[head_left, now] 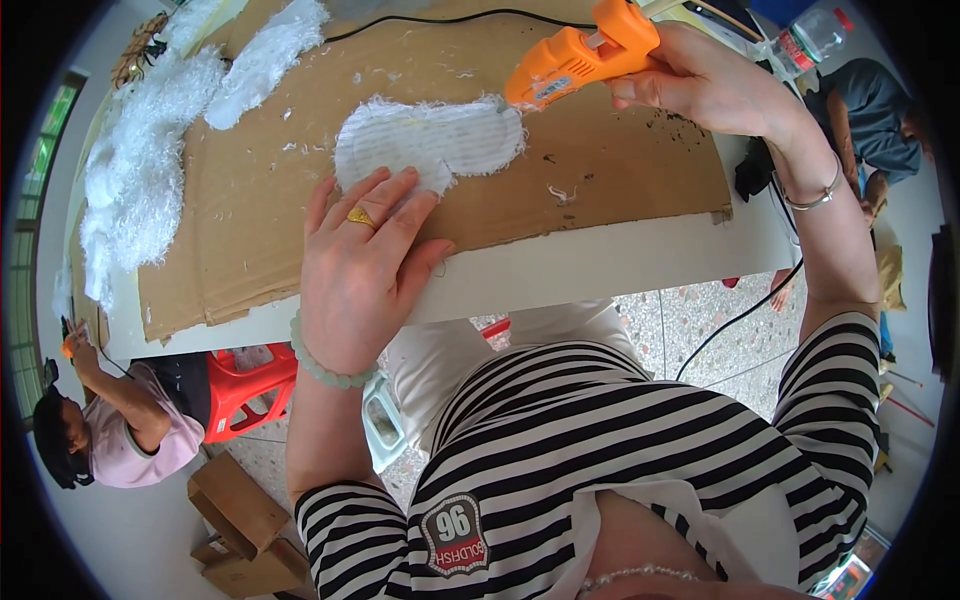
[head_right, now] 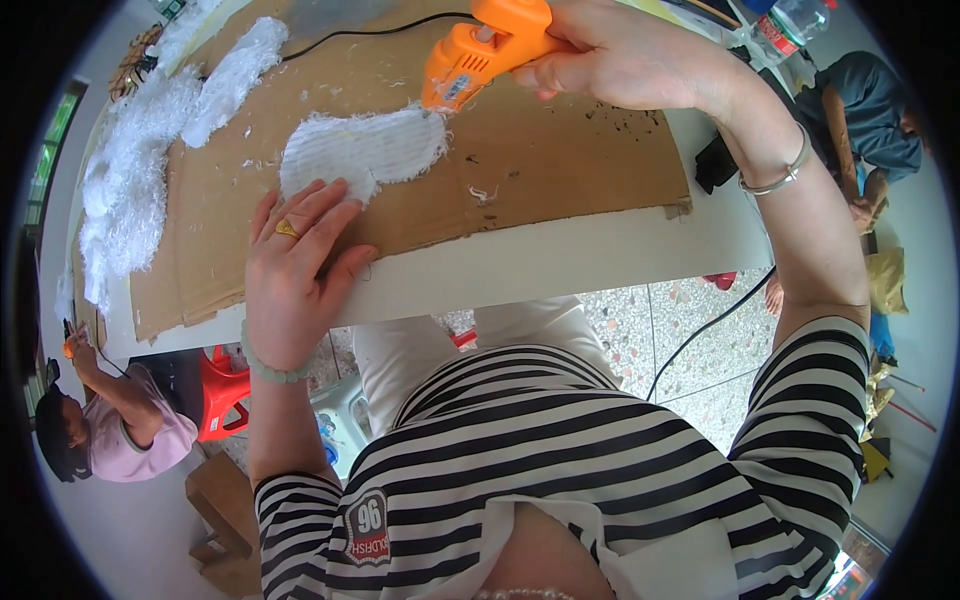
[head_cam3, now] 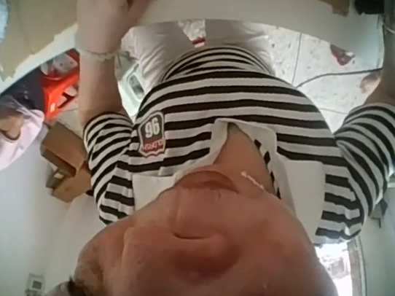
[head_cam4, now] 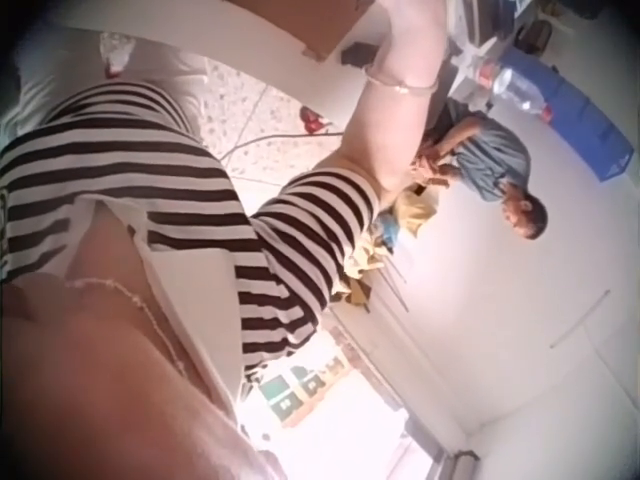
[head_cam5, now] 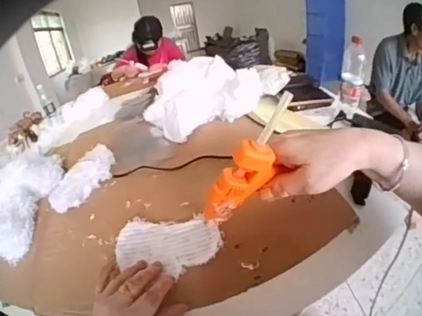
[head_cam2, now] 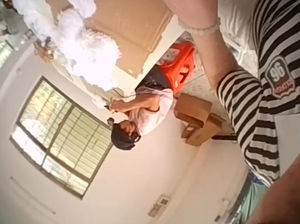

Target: Gluing white fiberfill onto a cardboard sheet using a hot glue gun.

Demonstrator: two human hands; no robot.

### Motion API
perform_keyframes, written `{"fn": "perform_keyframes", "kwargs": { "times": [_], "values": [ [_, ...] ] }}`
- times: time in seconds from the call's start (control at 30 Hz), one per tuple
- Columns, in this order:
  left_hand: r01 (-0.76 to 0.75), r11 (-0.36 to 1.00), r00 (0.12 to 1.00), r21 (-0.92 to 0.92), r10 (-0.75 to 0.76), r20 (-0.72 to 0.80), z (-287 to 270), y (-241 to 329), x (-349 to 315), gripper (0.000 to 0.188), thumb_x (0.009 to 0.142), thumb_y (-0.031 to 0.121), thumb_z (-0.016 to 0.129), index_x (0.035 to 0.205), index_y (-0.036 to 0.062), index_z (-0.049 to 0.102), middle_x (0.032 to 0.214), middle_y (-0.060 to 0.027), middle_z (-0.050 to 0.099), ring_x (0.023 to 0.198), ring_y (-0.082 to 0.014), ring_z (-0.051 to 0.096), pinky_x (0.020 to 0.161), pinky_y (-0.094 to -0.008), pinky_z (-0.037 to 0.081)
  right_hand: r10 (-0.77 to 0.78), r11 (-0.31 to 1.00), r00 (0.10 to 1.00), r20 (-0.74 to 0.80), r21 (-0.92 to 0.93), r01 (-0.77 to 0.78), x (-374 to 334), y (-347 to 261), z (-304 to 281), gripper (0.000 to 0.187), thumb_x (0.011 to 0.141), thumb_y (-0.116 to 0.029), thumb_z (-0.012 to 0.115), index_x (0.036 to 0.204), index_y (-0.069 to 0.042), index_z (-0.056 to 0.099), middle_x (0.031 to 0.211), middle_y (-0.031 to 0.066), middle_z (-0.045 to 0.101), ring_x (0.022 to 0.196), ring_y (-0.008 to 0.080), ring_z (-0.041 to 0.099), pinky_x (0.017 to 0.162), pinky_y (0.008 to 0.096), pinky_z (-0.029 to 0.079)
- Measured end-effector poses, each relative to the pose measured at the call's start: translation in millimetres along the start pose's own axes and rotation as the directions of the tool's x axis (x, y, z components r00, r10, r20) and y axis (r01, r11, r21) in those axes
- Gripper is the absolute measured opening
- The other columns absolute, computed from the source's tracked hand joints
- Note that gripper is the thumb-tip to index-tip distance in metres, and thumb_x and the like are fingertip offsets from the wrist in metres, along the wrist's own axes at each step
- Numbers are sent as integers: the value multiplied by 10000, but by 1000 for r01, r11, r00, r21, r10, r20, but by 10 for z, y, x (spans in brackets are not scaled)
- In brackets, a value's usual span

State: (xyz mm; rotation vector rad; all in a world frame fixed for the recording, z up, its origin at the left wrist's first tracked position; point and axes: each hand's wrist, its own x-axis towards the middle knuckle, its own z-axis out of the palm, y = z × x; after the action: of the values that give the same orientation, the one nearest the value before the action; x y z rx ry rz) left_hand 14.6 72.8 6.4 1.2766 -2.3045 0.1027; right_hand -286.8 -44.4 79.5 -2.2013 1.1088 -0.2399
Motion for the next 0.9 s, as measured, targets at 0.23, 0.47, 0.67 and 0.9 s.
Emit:
{"fn": "perform_keyframes", "kwargs": {
  "times": [0.23,0.47,0.67,0.9],
  "values": [
    [16,1000,1000,-2,-16,8,5,9,-5,366,680,196,755,1009,76,649,1102,-93,641,1052,-304,591,981,-522,346,-6,999,1000,3,-34,6,-15,99,20,315,905,-188,572,1134,26,550,903,74,637,830,135,594,769,252,465],
    [19,1000,1000,-5,-19,15,4,15,-4,368,681,198,754,1013,77,650,1108,-92,639,1054,-305,589,984,-525,342,13,999,1000,25,-50,-12,10,-21,58,254,893,-169,559,1059,23,554,804,43,577,757,131,554,698,252,452],
    [17,1000,1000,-8,-17,14,-7,9,-2,362,680,195,754,1006,76,651,1101,-93,642,1052,-310,591,982,-527,343,6,985,1000,-2,-172,-6,29,-26,57,268,896,-227,570,957,34,554,708,38,504,649,127,489,581,264,410],
    [16,1000,1000,-10,-16,14,-7,-2,-1,358,679,191,754,1001,73,651,1094,-95,643,1051,-310,593,982,-524,343,28,989,1000,4,-146,-27,49,-88,90,257,893,-224,571,920,28,534,687,30,468,622,115,444,569,254,396]
  ]
}}
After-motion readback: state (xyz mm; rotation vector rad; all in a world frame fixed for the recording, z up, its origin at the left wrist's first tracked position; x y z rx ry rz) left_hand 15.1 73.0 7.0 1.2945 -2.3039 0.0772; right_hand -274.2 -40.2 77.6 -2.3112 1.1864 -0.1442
